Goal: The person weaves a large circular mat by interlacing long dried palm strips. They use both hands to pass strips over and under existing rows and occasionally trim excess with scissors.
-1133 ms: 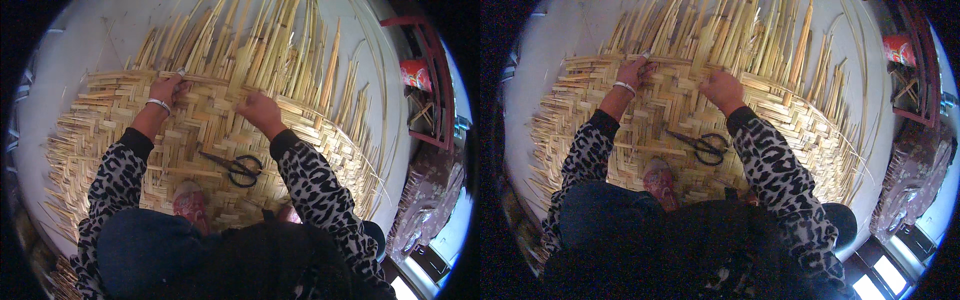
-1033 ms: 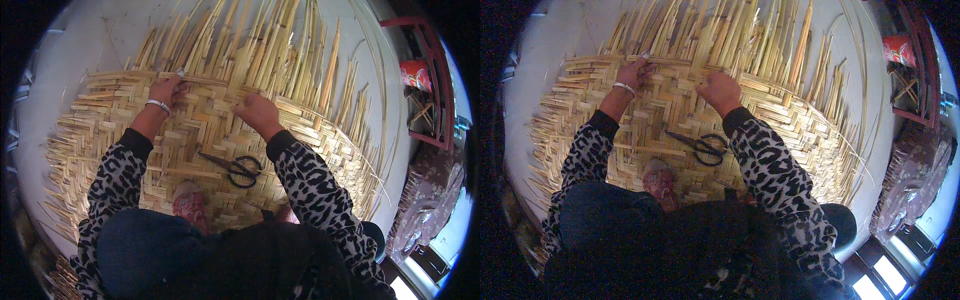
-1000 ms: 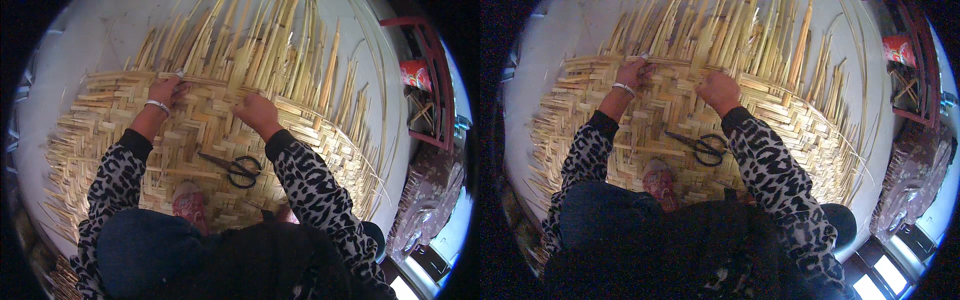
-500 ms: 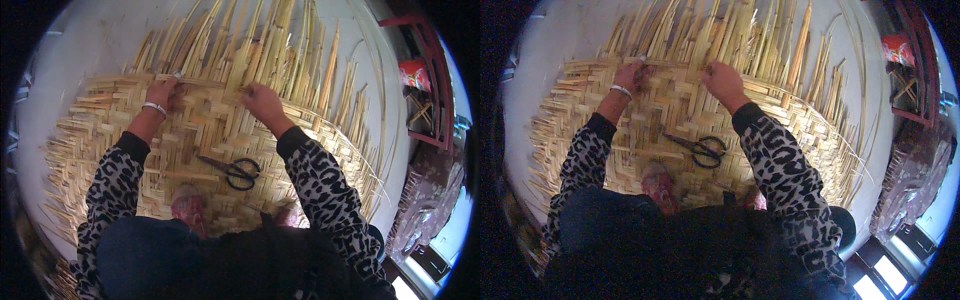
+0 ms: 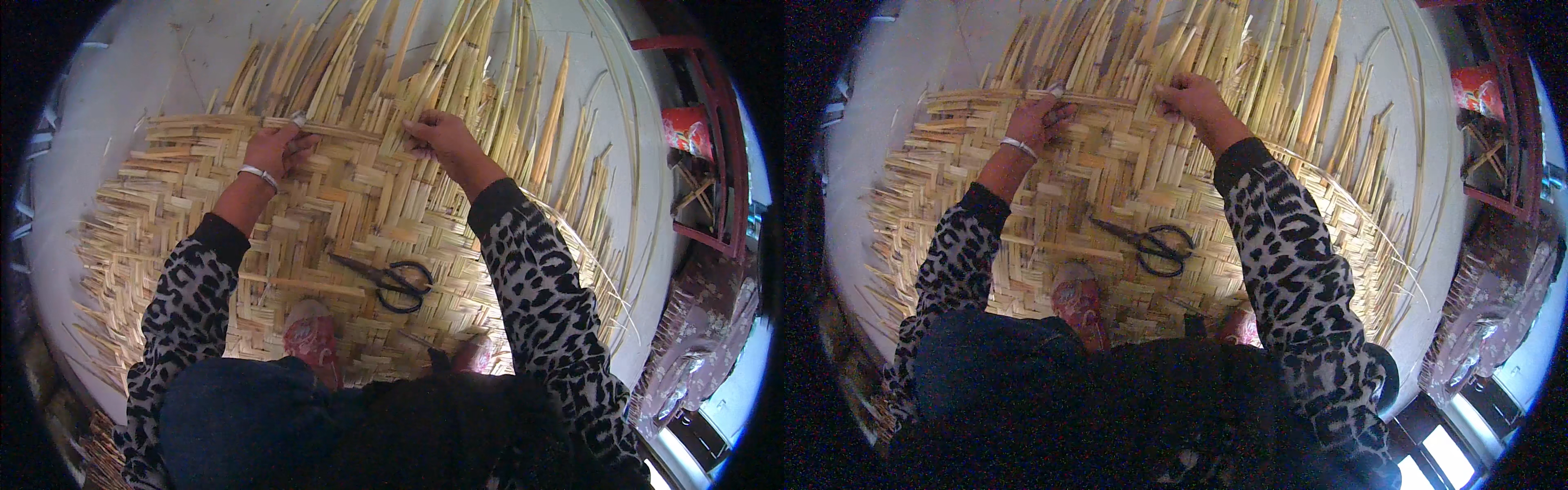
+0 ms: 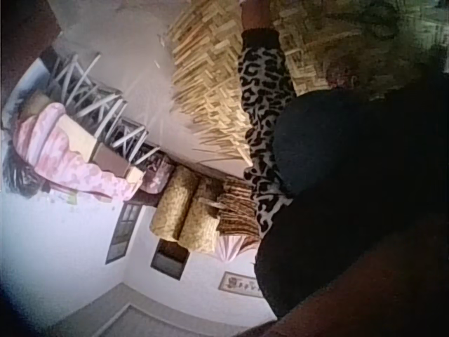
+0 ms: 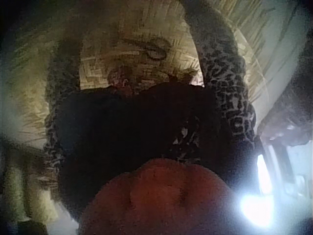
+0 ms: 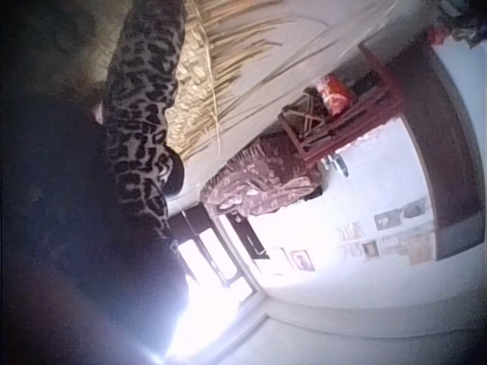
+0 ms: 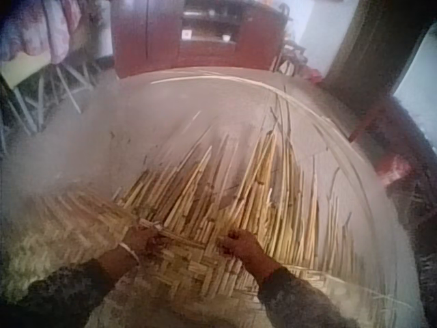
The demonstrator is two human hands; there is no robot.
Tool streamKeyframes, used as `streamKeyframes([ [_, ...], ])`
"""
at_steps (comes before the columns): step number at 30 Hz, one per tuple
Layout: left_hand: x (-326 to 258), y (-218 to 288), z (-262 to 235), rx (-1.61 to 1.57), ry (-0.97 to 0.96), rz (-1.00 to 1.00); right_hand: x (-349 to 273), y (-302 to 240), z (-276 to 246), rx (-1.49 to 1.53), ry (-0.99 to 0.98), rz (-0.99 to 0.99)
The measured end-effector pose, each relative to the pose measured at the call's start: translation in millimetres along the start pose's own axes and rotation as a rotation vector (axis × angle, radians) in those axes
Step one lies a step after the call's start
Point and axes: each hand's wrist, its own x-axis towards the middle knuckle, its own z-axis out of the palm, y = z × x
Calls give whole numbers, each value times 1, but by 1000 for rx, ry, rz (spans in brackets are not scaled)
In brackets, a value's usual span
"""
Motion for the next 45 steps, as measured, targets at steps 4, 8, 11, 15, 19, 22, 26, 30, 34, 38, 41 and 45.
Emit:
streamKeyframes([
  [4,2,-1,-2,-26,0,-11,-7,-3,1,132,28,20],
  [8,0,1,-3,-8,-14,-2,-10,-3,9,140,137,14],
  [11,-2,2,-1,-13,5,1,-17,1,13,137,206,-39],
  [15,-5,4,2,-38,27,23,-17,6,13,20,241,-42],
  [19,-5,7,3,-45,6,-8,-3,12,14,-334,167,-203],
  [22,-4,7,4,-34,11,-5,2,17,14,-595,195,-276],
  [26,-1,3,2,-26,34,15,-4,20,13,-884,287,-445],
  [30,3,2,-4,-55,5,8,-11,14,16,-805,311,-387],
  [34,8,12,-19,-203,88,23,-22,2,14,-836,461,-311],
  [38,11,17,-34,-294,135,13,-31,0,27,-689,414,-258],
  [41,12,19,-40,-332,42,1,-21,2,55,-875,197,-722],
  [45,9,34,-37,-270,-169,36,-8,-2,73,-981,79,-653],
])
